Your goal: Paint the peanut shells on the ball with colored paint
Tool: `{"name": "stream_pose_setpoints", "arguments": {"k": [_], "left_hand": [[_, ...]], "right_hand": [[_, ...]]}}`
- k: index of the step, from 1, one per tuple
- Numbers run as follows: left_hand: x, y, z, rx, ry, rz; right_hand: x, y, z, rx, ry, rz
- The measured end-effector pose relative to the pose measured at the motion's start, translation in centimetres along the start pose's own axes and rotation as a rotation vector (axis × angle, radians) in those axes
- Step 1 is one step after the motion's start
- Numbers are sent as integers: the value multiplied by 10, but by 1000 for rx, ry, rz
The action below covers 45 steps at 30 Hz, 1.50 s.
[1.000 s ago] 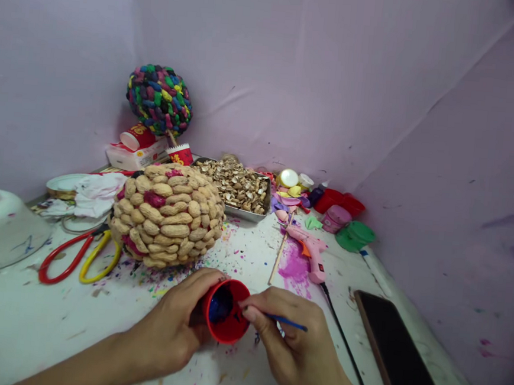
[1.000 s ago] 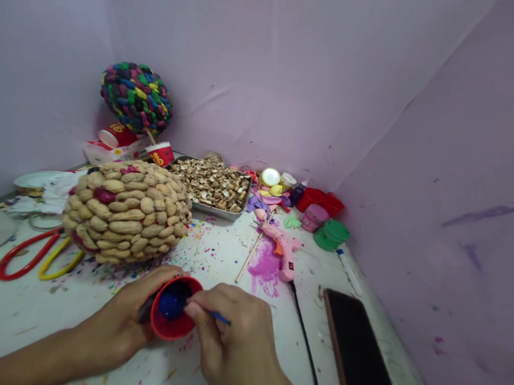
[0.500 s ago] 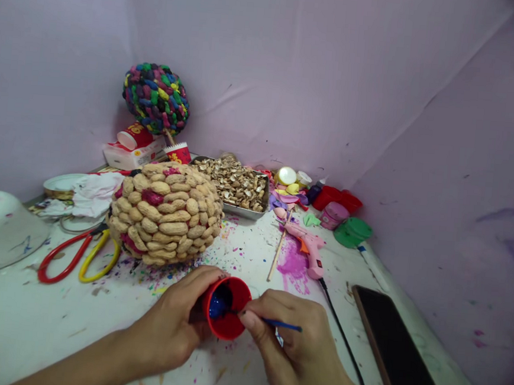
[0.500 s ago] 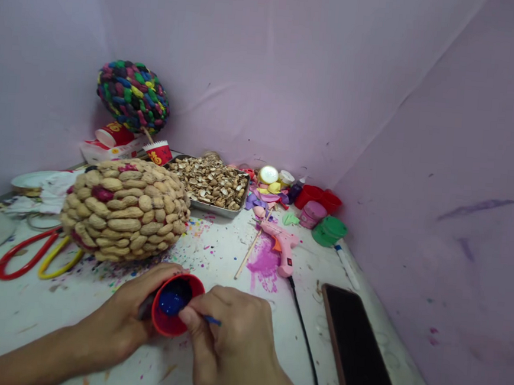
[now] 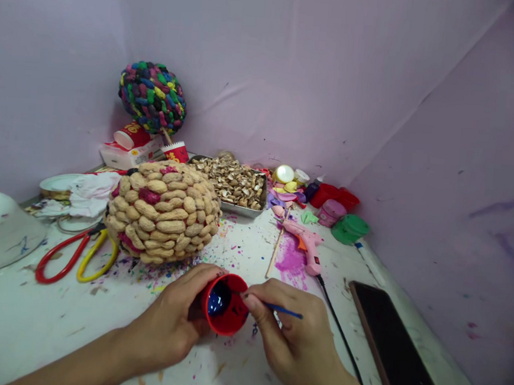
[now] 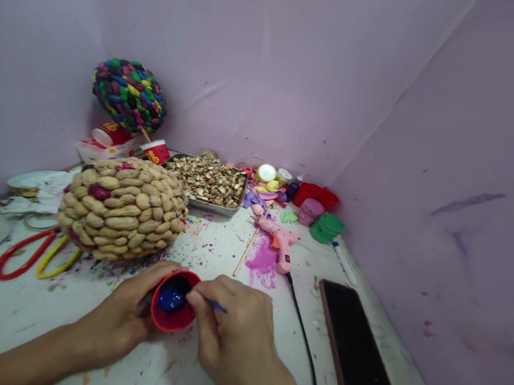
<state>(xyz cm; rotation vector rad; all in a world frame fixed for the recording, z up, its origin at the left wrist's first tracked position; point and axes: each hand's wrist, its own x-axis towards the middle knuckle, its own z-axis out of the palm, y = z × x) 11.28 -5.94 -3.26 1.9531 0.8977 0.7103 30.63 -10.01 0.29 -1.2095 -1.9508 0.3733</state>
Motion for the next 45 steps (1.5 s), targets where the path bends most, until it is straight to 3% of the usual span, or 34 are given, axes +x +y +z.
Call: {"name": "stream_pose_setpoints", "arguments": {"k": [4, 9, 16, 21, 27, 32, 37, 45], "left_hand": [[-1, -1, 0, 5, 14, 1], [1, 1, -2, 1, -16, 12], [0, 1, -2, -8, -31, -1], [1, 1, -2, -14, -30, -19], [1, 1, -2, -27, -32, -10], [-2, -1, -2, -29, -24, -6], [-1, -1, -2, -5, -23, -4], [-5, -6, 0, 92, 12, 80]], "right_hand": [[0, -1, 3, 76, -44, 9], [0, 3, 3, 28, 98, -77], [0, 1, 0, 41, 63, -42], [-1, 2, 1, 144, -42, 35], [-1, 5, 1, 26, 77, -79], [-1, 2, 0, 132, -23, -29], [-1, 5, -1, 20, 68, -87], [-2, 2, -5, 77, 7, -79]]}}
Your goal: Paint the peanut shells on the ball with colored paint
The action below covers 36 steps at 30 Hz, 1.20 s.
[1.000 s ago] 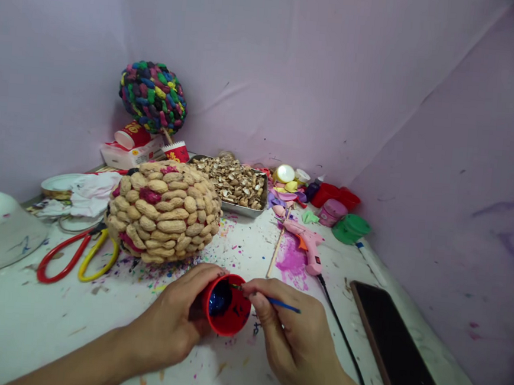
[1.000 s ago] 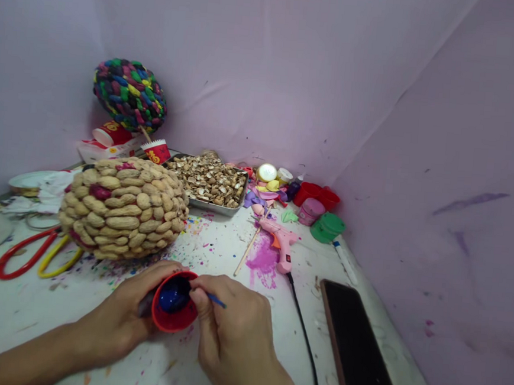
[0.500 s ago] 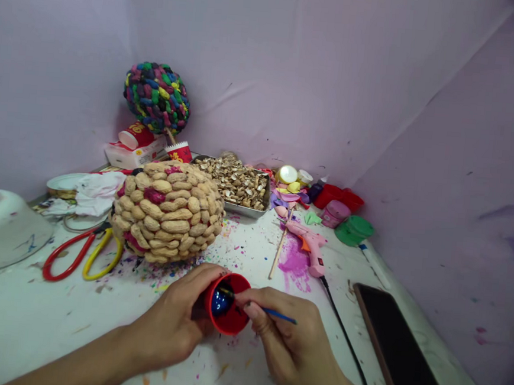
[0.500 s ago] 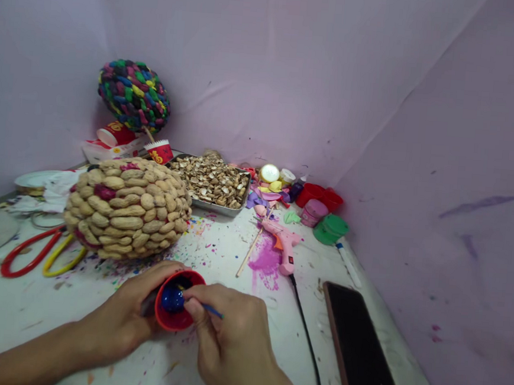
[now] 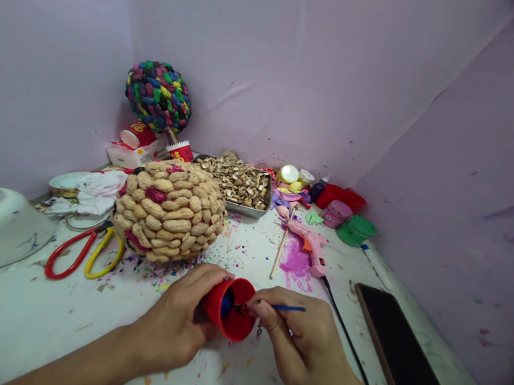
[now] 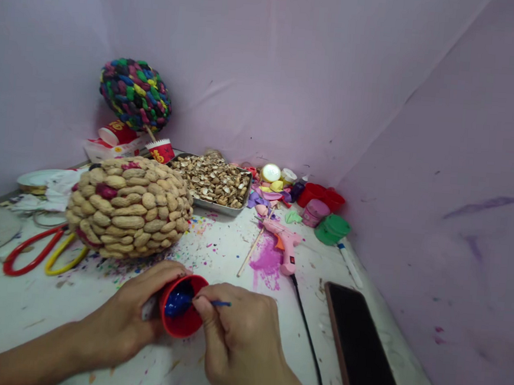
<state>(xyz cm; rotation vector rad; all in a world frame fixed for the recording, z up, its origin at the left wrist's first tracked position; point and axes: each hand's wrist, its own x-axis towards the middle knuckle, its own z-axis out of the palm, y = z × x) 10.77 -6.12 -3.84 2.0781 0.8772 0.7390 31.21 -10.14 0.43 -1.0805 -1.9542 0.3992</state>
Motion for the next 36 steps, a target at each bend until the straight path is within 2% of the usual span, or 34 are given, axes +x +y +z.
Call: {"name": "stream_pose_setpoints", "arguments": {"k": [3, 5, 8, 13, 15, 18, 20, 24, 30, 33, 36], "left_hand": [[-4, -6, 1, 45, 23, 62], [-5, -9, 2, 56, 33, 93], [-7, -13, 3, 68, 34, 122], [-6, -14, 4, 62, 76, 127], [-6, -14, 4, 50, 67, 117], [-6, -14, 3, 29, 40, 79], [-6, -14, 3, 23, 26, 57], [-5, -15, 2, 11, 12, 5], [-2, -7, 3, -11, 25, -22], [-1, -5, 2, -6, 27, -26], [-1, -4, 2, -2, 9, -28]], "right_hand": [[1, 2, -2, -67, 32, -121], [0, 3, -1, -118, 21, -148], [-2, 2, 2, -144, -21, -100], [-2, -2, 7, 68, -58, 34], [-1, -1, 8, 102, -21, 15], [-1, 0, 7, -13, 52, -55], [-2, 0, 7, -72, 43, -52], [-4, -2, 7, 37, -31, 19], [-3, -2, 6, -68, 11, 23], [-3, -4, 8, 41, -16, 45], [-4, -3, 10, 60, 26, 19]]}}
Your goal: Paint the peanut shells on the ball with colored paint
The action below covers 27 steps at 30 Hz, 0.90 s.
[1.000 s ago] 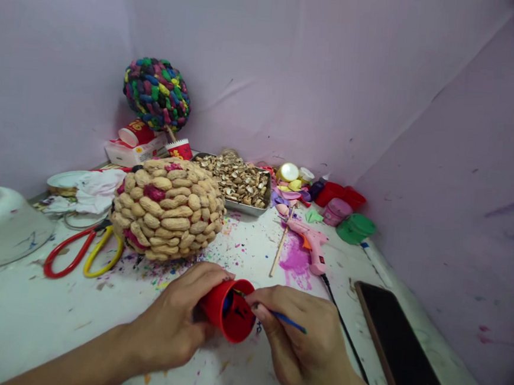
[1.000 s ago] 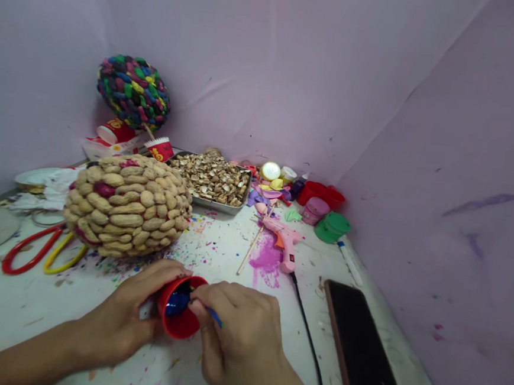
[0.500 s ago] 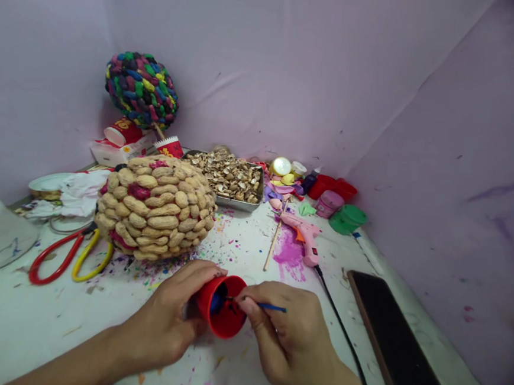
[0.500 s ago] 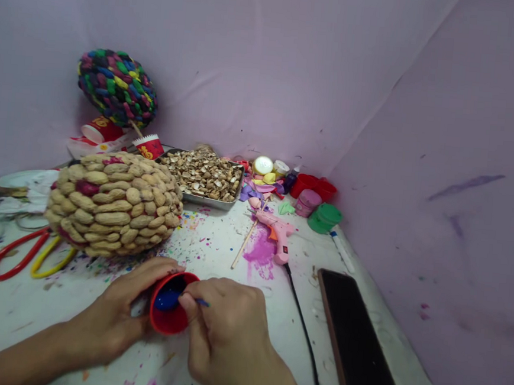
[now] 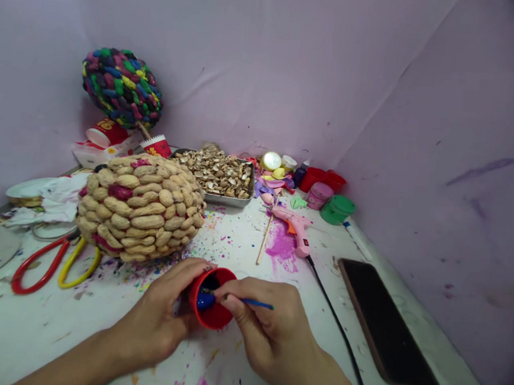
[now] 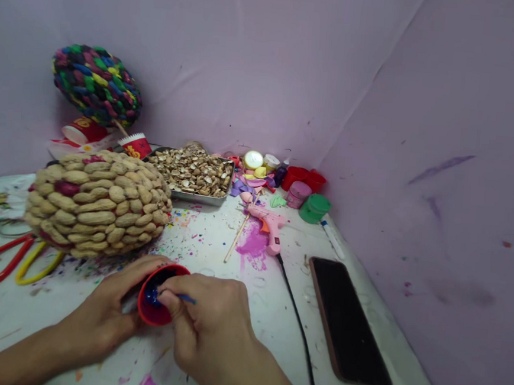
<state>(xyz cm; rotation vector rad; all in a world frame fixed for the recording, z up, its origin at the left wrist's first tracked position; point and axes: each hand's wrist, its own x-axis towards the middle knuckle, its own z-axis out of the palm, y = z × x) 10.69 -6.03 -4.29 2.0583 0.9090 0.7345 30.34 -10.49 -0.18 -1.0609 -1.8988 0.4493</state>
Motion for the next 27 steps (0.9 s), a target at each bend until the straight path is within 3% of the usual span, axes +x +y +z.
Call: {"name": "stream_pose_setpoints", "arguments": {"k": [4, 11, 17, 23, 27], "left_hand": [[3, 1, -1, 8, -2, -25], [3, 4, -2, -42, -4, -82], [2, 3, -2, -1, 23, -45], [4, 7, -3, -12, -3, -68], [3, 6, -3, -19, -17, -64]], "right_hand": [[-1, 3, -2, -159, 13, -39], [-2, -2, -2, -26, -31, 12], [-1, 0, -5, -116, -2, 16], [0, 1, -4, -24, -54, 55], [0, 4, -5, -80, -7, 39]]}}
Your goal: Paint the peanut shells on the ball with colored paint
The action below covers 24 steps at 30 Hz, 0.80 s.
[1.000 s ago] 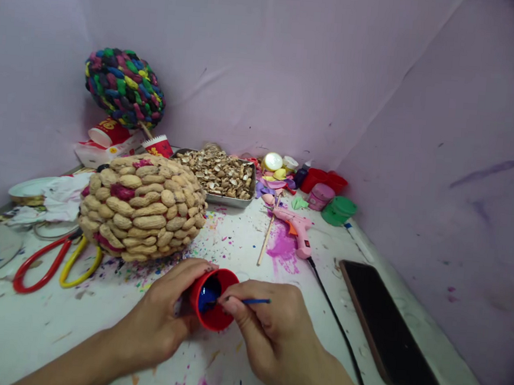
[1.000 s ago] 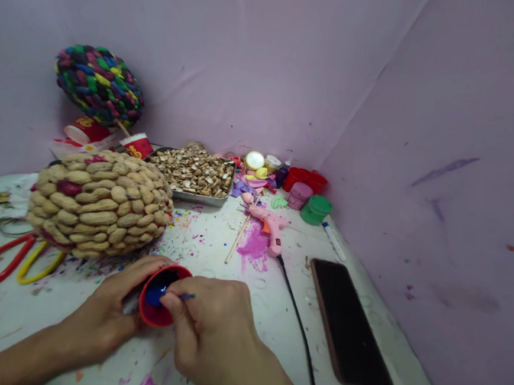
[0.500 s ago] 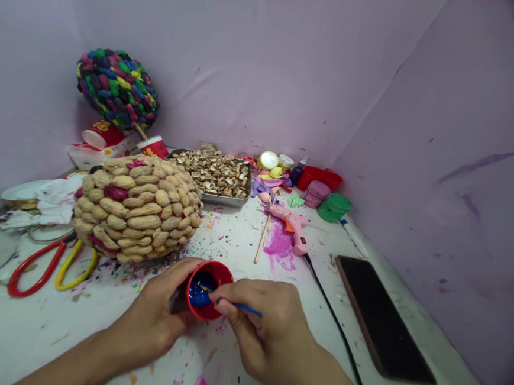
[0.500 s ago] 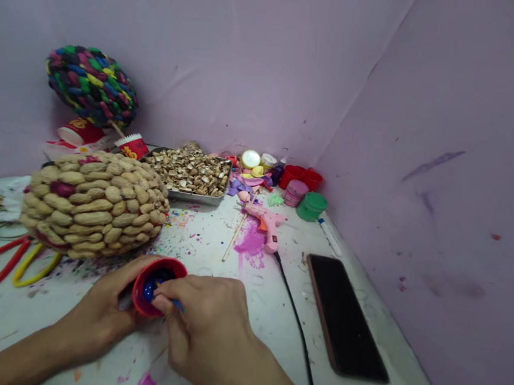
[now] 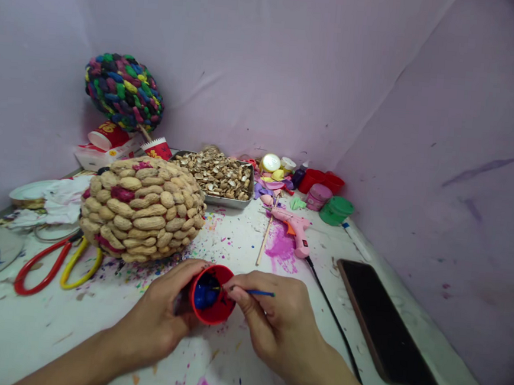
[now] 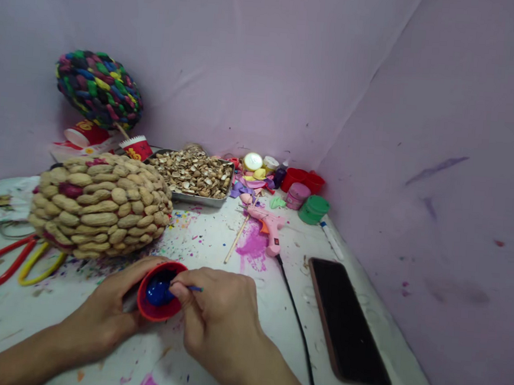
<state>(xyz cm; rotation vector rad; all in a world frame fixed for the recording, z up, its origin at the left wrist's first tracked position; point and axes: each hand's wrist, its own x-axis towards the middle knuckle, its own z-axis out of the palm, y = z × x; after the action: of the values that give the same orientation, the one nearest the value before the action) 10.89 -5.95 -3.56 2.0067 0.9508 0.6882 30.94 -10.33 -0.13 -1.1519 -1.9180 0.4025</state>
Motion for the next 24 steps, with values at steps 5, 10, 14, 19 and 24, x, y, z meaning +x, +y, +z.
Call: {"name": "stream_pose_setpoints", "arguments": {"k": [5, 10, 14, 19, 24], "left_hand": [[-1, -1, 0, -26, 0, -16], [0, 0, 0, -3, 2, 5], [0, 0, 0, -1, 3, 11], [-3, -5, 3, 23, 46, 25], [-5, -8, 2, 45, 18, 60]], "right_hand": [[0, -1, -1, 37, -29, 18], [1, -2, -1, 54, -37, 13], [0, -1, -3, -88, -2, -83], [-1, -7, -4, -169, -43, -120], [1, -8, -7, 34, 3, -59]]}}
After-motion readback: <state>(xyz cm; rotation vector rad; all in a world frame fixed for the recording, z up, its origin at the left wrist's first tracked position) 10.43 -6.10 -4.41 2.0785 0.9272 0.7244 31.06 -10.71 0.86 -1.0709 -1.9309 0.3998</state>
